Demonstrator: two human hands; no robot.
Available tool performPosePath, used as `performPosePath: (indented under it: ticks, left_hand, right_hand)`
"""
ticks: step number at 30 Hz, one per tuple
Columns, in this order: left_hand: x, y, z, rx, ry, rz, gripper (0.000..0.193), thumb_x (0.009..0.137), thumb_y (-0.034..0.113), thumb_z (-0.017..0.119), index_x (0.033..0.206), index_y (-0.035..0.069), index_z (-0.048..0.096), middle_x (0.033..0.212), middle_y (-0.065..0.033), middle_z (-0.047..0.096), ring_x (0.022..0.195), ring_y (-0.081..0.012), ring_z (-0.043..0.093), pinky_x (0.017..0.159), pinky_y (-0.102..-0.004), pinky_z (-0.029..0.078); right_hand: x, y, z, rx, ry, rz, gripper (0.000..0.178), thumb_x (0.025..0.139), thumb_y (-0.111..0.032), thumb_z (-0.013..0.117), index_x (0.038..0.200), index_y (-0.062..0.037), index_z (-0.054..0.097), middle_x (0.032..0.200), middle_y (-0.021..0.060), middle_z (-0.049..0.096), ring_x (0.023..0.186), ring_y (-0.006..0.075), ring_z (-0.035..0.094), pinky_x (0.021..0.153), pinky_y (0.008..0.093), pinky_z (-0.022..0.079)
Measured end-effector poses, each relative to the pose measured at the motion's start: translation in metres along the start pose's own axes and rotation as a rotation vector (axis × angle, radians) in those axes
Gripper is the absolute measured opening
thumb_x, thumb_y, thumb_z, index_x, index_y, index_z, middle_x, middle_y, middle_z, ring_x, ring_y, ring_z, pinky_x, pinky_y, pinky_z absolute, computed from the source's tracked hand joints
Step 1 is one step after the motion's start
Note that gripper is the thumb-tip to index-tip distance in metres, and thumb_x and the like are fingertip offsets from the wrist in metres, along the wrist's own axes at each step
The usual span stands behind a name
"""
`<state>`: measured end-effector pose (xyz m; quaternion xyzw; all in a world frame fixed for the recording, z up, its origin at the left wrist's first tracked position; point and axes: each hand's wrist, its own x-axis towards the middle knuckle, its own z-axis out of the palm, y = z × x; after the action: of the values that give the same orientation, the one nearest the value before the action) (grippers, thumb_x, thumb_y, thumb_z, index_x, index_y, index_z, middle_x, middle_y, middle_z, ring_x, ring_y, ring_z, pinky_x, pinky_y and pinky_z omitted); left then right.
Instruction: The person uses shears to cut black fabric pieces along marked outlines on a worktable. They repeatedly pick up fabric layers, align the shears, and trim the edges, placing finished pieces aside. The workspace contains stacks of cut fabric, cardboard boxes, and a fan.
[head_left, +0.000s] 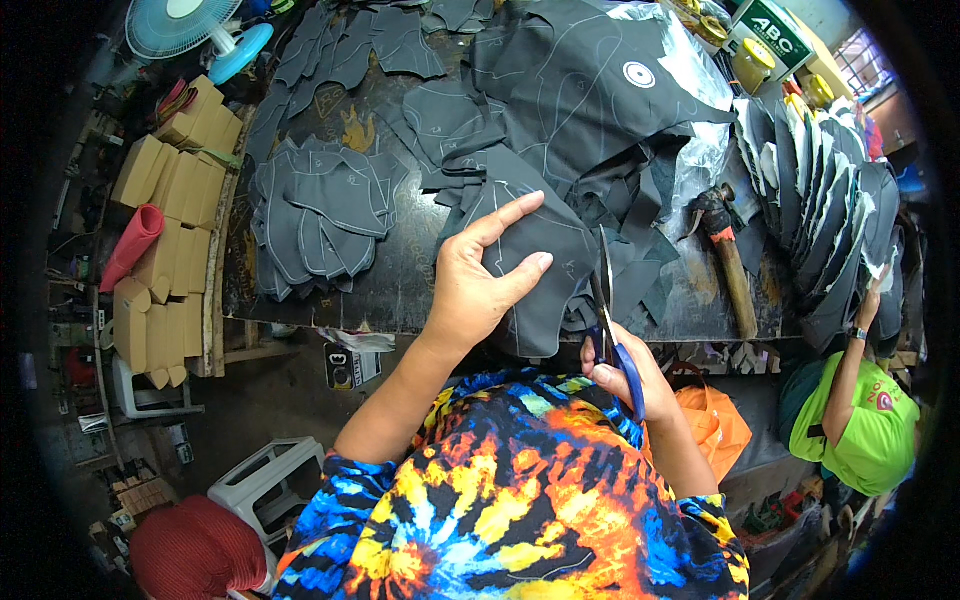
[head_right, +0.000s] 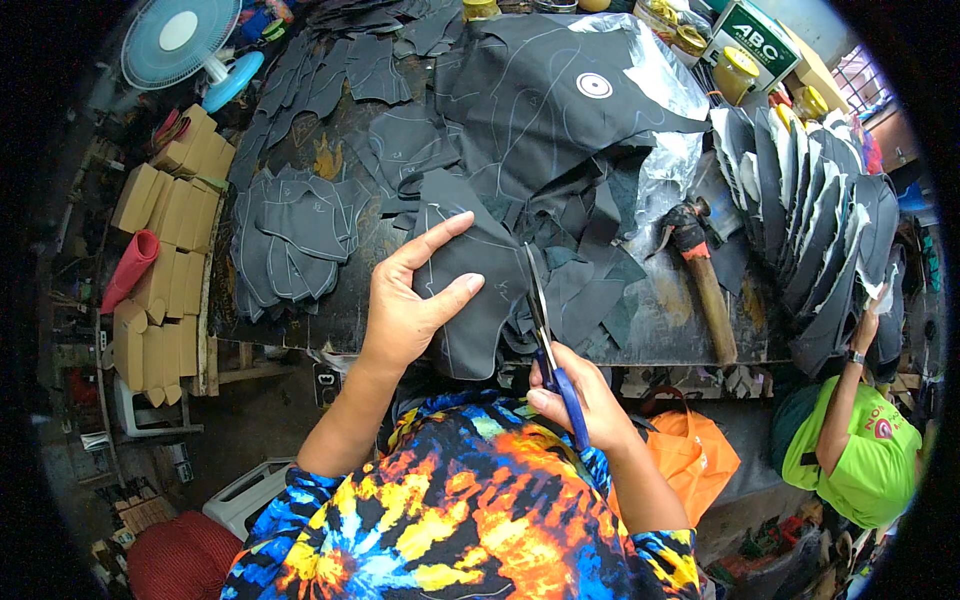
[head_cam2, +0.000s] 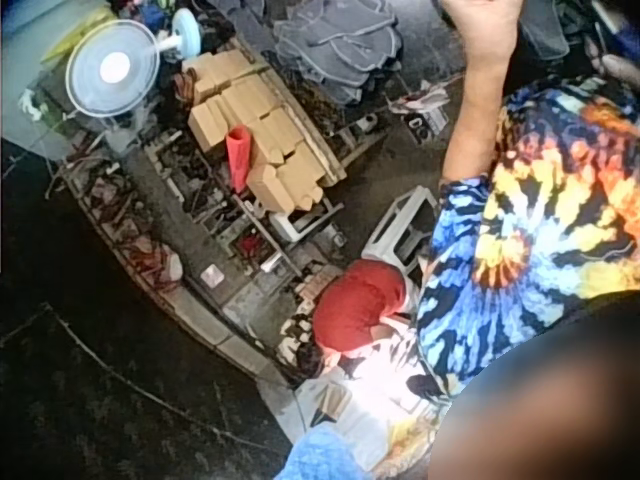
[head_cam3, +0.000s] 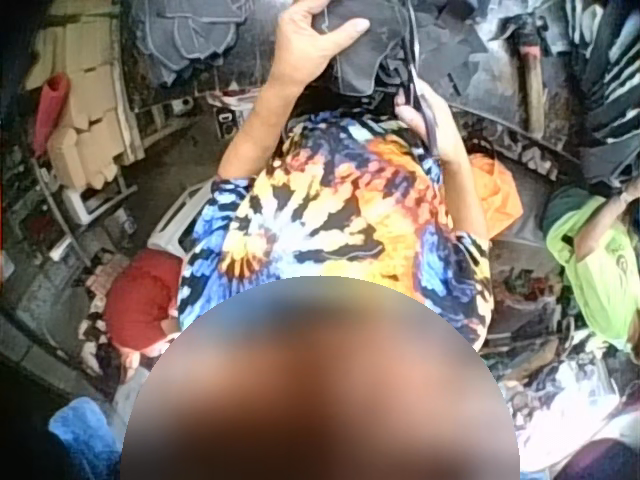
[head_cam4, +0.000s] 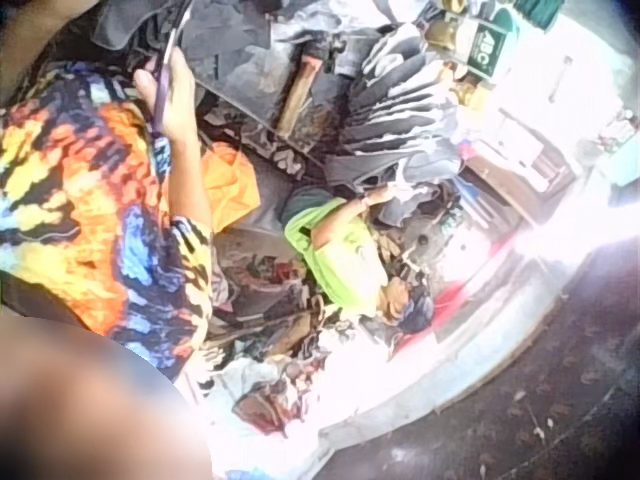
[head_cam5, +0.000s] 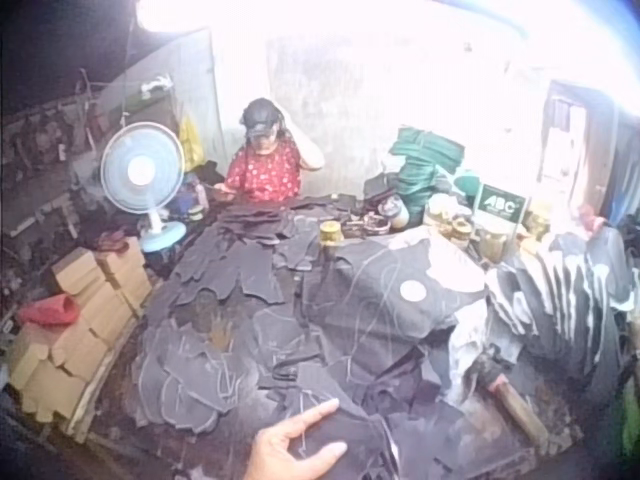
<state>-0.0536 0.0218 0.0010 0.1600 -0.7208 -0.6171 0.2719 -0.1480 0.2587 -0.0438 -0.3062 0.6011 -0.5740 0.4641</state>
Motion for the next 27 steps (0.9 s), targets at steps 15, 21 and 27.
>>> performPosePath:
  ticks: [15,21,27]
  left_hand:
    - [-0.004,0.001,-0.001,0.055,-0.054,-0.010,0.048,0.085,0.004,0.078,0.132,0.001,0.068,0.126,-0.0102,0.072,0.115,-0.0145,0.065,0.104,-0.0298,0.048]
    - [0.009,0.001,-0.027,-0.006,-0.231,-0.109,0.045,0.085,0.006,0.079,0.129,0.001,0.070,0.125,-0.0080,0.072,0.118,-0.0144,0.064,0.107,-0.0303,0.045]
    - [0.011,0.007,-0.028,0.022,-0.330,-0.048,0.057,0.082,0.004,0.078,0.136,0.001,0.065,0.136,-0.0099,0.067,0.127,-0.0156,0.059,0.112,-0.0320,0.041]
  right_hand:
    - [-0.007,0.000,0.011,-0.072,0.197,0.163,0.028,0.089,-0.017,0.080,0.079,-0.0077,0.056,0.069,-0.0075,0.048,0.066,0.0021,0.042,0.058,0.0212,0.036]
    - [-0.018,-0.008,-0.010,0.073,-0.077,0.175,0.030,0.090,-0.028,0.079,0.091,-0.0075,0.057,0.082,-0.0047,0.054,0.076,0.0056,0.047,0.067,0.0239,0.041]
    - [-0.011,-0.020,-0.019,-0.083,-0.262,0.117,0.046,0.086,-0.044,0.081,0.094,-0.0048,0.057,0.081,0.0014,0.054,0.076,0.0111,0.050,0.067,0.0289,0.043]
